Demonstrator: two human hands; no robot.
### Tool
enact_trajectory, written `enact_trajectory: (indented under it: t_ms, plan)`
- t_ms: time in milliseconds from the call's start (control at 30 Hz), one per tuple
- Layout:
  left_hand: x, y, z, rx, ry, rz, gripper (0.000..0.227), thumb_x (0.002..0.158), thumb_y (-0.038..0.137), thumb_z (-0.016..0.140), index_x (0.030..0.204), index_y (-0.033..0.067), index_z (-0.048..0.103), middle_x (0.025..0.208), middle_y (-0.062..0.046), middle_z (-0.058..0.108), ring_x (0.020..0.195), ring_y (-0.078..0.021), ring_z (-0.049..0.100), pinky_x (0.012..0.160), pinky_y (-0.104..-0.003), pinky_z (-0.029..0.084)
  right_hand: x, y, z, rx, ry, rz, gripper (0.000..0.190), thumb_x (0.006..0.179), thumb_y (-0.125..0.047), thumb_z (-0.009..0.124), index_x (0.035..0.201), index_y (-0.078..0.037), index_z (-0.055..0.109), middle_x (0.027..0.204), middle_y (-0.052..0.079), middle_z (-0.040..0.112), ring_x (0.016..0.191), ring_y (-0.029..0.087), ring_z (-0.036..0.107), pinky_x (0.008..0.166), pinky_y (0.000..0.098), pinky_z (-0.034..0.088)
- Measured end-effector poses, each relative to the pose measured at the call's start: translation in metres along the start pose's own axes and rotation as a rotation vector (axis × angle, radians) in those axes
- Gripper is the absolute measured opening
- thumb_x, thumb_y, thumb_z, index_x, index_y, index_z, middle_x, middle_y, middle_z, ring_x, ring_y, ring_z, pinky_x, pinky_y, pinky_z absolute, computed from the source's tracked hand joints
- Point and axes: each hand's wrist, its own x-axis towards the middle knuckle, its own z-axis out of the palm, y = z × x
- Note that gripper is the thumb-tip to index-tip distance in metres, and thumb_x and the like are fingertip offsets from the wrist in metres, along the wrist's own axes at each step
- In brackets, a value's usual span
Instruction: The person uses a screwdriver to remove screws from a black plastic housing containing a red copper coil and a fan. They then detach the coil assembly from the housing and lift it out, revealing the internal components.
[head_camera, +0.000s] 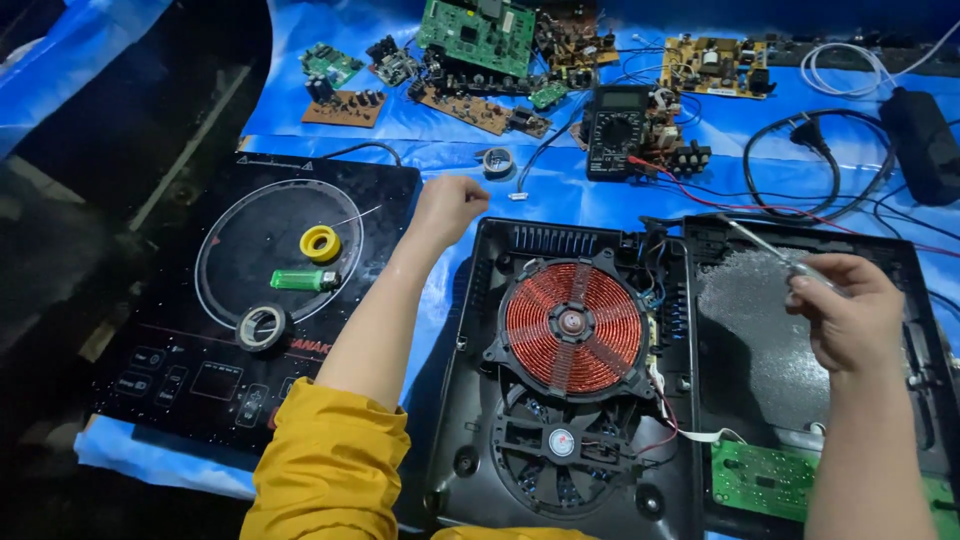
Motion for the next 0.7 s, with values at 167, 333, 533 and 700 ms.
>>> enact_trajectory:
  t_ms: [167, 333, 533, 700]
  plan:
    - [-0.004, -0.025, 0.028, 0.062, 0.035, 0.069, 0.017, 0.093, 0.015, 0.074, 0.106, 0.007, 0.08, 0.1, -0.012, 0.078, 0.094, -0.0293, 0.073, 0.082, -0.043, 0.062, 0.003, 0.015, 0.002, 0.031, 0.04, -0.006, 0.026, 0.098, -0.001, 0.074, 0.122, -0.006, 0.065, 0.09, 0.008, 0.064, 0.071, 0.016, 0.065, 0.066, 0.0259, 0.059]
    - [-0.004, -0.024, 0.042, 0.143, 0.049, 0.181, 0.017, 0.096, 0.015, 0.068, 0.094, 0.0038, 0.08, 0.098, -0.013, 0.077, 0.09, -0.0326, 0.07, 0.076, -0.047, 0.059, 0.0, 0.01, 0.006, -0.018, 0.02, -0.005, 0.022, 0.097, 0.002, 0.074, 0.117, -0.006, 0.067, 0.098, 0.007, 0.063, 0.072, 0.014, 0.062, 0.068, 0.0246, 0.058]
    - [0.002, -0.038, 0.052, 0.206, 0.074, 0.209, 0.017, 0.098, 0.018, 0.068, 0.096, 0.0049, 0.079, 0.101, -0.012, 0.066, 0.087, -0.0349, 0.064, 0.066, -0.049, 0.053, -0.003, 0.009, 0.006, -0.098, -0.001, -0.035, 0.022, 0.098, 0.001, 0.074, 0.118, -0.004, 0.065, 0.1, 0.01, 0.063, 0.074, 0.018, 0.062, 0.067, 0.0289, 0.055]
    - [0.004, -0.049, 0.053, 0.235, 0.082, 0.278, 0.016, 0.097, 0.014, 0.069, 0.094, 0.0019, 0.08, 0.093, -0.013, 0.063, 0.08, -0.0364, 0.063, 0.063, -0.05, 0.053, -0.007, 0.01, 0.007, -0.2, -0.026, -0.115, 0.018, 0.103, -0.001, 0.074, 0.119, -0.002, 0.066, 0.102, 0.012, 0.065, 0.077, 0.02, 0.062, 0.069, 0.032, 0.054]
